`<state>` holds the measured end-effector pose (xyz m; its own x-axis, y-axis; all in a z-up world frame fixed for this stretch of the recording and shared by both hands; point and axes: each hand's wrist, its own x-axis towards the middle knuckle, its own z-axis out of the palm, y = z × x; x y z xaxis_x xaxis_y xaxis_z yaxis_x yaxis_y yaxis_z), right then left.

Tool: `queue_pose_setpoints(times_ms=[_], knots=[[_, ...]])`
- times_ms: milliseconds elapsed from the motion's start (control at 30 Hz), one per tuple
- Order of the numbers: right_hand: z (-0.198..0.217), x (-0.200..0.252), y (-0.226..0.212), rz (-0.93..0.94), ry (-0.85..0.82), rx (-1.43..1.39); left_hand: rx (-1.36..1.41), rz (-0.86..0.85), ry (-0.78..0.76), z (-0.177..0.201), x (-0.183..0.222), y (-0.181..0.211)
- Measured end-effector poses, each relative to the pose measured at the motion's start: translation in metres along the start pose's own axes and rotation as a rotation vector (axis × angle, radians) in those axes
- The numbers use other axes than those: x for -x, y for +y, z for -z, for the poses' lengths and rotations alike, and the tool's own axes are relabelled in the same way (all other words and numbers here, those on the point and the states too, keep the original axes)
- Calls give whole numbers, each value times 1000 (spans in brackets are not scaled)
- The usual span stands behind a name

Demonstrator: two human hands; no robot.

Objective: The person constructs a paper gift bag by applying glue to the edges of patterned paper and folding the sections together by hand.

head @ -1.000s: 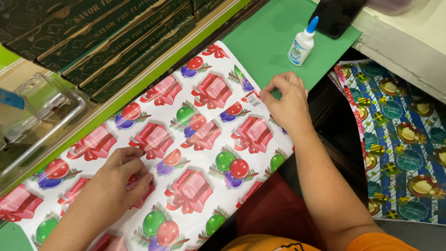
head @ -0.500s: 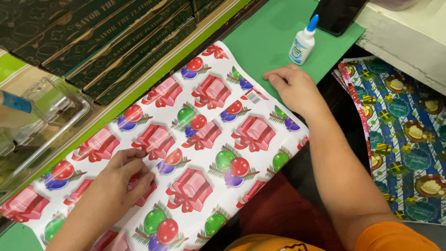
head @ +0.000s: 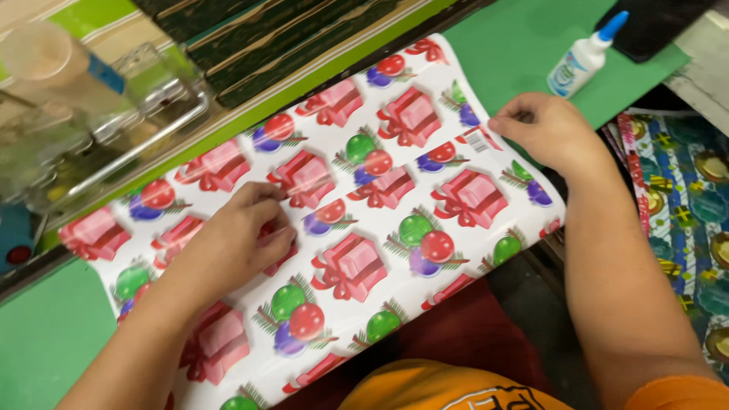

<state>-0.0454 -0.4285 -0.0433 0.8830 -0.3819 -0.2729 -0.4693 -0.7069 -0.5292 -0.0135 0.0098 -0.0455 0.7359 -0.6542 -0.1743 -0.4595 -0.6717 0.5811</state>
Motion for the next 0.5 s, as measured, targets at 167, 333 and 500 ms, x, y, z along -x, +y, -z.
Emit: queue_pose_setpoints(times_ms=[167, 333, 500], knots=[[-4, 1, 3, 4, 18, 37, 83, 29, 40, -8, 1, -4], [-7, -8, 9, 61, 24, 147, 58, 15, 71, -14, -1, -10], [-4, -3, -2, 47, 2, 189, 51, -50, 119, -20, -3, -18]])
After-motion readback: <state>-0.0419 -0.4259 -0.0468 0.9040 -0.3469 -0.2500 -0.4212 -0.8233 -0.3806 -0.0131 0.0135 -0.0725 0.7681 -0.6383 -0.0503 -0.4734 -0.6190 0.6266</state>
